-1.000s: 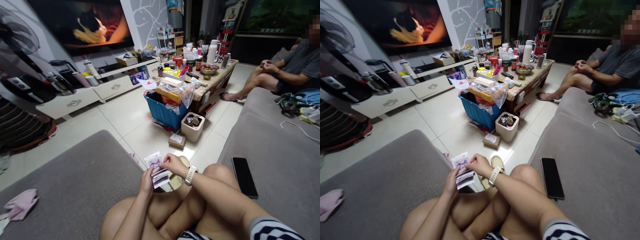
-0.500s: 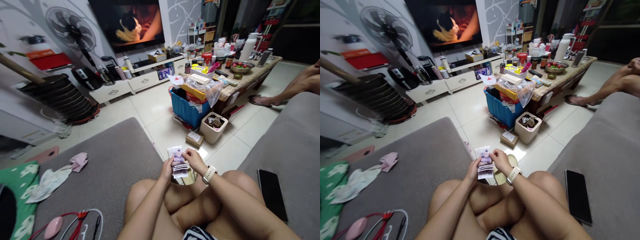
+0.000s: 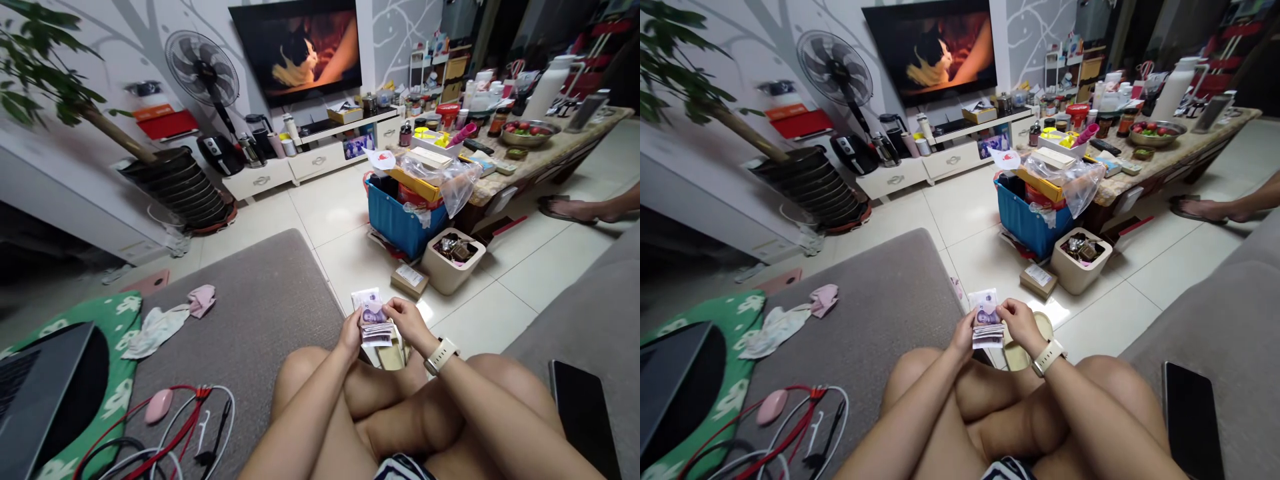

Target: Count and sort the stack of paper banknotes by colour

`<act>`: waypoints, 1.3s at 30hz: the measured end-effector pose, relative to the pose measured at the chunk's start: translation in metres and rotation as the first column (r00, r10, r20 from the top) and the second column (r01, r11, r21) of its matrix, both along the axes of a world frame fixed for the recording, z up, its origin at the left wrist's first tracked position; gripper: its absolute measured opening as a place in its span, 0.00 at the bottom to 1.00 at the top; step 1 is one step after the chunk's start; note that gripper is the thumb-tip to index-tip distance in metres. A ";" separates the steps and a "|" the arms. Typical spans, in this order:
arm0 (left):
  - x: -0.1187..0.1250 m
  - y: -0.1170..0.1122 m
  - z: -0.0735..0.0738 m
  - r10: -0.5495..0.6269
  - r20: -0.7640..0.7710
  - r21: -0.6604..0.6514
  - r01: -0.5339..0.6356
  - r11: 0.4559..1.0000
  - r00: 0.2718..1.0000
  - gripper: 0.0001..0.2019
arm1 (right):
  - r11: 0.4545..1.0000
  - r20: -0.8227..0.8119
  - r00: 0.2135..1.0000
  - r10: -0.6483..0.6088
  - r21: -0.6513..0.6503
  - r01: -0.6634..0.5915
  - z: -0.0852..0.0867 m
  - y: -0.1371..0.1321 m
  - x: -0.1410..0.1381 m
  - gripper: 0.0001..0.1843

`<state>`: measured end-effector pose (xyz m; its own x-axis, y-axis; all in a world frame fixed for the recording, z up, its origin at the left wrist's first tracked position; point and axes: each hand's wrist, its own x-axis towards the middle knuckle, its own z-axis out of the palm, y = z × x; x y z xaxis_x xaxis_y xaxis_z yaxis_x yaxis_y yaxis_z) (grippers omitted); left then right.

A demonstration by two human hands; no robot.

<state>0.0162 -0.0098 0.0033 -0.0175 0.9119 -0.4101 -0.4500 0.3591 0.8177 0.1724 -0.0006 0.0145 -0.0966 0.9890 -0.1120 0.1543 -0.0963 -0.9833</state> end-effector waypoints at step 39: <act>0.000 0.000 0.001 -0.009 0.010 -0.028 0.009 1.000 1.000 0.19 | 0.999 0.003 0.999 0.042 -0.011 -0.041 0.001 0.000 0.002 0.25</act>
<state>0.0160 -0.0093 0.0047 -0.0055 0.9001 -0.4356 -0.4544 0.3857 0.8030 0.1743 -0.0006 0.0160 -0.1371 0.9829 -0.1227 0.1616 -0.1001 -0.9818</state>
